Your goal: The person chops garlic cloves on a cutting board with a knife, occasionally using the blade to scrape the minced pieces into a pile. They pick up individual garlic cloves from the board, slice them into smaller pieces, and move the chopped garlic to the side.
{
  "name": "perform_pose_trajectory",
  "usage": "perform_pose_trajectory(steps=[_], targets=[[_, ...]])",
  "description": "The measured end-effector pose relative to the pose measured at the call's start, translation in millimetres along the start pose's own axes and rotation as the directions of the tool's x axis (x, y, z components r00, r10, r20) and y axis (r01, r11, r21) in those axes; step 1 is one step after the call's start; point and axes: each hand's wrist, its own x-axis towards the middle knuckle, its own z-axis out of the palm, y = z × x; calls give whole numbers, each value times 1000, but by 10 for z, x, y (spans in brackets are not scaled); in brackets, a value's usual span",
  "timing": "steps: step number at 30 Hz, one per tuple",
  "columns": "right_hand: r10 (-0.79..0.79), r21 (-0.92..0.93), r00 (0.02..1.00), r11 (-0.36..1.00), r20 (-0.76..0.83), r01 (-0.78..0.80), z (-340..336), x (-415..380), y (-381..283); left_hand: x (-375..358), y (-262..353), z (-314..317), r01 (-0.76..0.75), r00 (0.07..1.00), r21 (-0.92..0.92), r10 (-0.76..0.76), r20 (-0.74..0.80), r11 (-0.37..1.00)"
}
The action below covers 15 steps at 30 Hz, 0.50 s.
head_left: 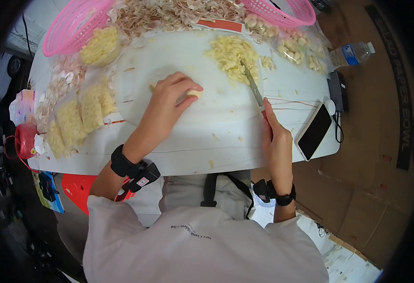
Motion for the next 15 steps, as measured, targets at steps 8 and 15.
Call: perform_pose_trajectory(steps=[8, 15], targets=[[8, 143, 999, 990, -47, -1, 12, -51, 10, 4, 25, -9, 0, 1000, -14, 0, -13, 1000], [-26, 155, 996, 987, -90, 40, 36, -54, -43, 16, 24, -20, 11, 1000, -5, -11, -1, 1000]])
